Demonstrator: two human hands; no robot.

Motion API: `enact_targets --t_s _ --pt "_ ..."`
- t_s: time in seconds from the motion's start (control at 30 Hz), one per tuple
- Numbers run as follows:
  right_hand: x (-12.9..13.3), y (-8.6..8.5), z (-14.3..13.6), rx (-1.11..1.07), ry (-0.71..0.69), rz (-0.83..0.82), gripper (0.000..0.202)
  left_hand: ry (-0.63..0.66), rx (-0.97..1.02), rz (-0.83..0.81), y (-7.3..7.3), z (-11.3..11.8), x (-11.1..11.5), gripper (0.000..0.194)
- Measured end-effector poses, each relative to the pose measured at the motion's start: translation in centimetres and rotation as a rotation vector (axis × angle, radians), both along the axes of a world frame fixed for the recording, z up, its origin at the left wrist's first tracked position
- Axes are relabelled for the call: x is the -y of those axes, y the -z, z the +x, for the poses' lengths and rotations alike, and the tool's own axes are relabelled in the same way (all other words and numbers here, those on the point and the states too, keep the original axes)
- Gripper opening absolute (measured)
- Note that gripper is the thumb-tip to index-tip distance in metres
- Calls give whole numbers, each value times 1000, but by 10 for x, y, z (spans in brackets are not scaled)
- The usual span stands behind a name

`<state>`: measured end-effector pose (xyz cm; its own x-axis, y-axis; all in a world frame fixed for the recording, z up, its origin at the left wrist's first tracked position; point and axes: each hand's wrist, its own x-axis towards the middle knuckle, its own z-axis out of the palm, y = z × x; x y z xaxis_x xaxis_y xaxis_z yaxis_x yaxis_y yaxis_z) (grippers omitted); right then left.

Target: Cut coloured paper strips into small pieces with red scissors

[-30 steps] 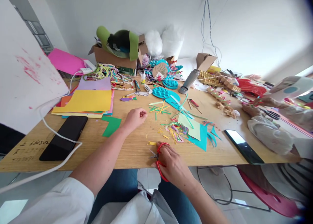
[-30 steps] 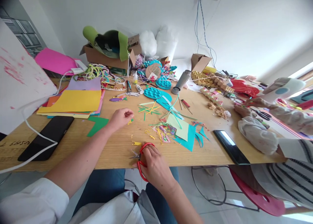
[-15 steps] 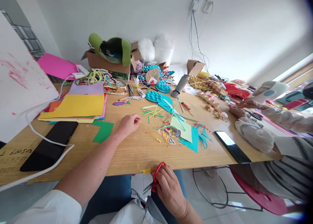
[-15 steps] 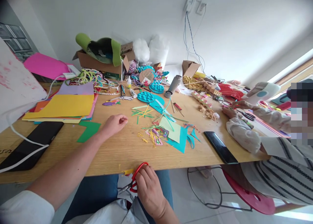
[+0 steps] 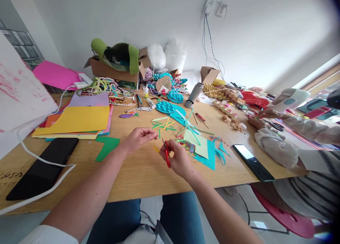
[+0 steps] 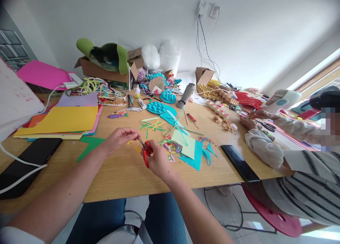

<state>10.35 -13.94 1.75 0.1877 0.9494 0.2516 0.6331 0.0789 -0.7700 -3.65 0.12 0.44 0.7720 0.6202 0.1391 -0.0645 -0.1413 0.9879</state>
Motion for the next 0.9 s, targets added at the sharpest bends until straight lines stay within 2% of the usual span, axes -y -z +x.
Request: enact_targets --t_s 0.13,0.3,0.5,0.6,0.67,0.8,0.9 --pt "-31 -5 11 -32 -118 -41 5 43 -12 -20 -1 -1 -1 28" --pt "-66 -11 25 -95 -236 -87 15 -86 -52 -114 10 1 -11 21" --pt "-95 -10 27 -366 -258 -77 22 -179 -63 -243 14 -1 -18 20" --pt "-99 -2 22 -509 -183 -4 26 -187 -82 -279 12 -1 -16 18" --pt "-99 3 20 -588 -82 90 27 -188 -35 -338 8 -3 -16 16" --pt "-96 6 21 -632 212 349 25 -269 313 -601 0 -11 -23 17" --pt "-92 4 26 -592 376 471 27 -346 470 -693 -3 -15 -28 17"
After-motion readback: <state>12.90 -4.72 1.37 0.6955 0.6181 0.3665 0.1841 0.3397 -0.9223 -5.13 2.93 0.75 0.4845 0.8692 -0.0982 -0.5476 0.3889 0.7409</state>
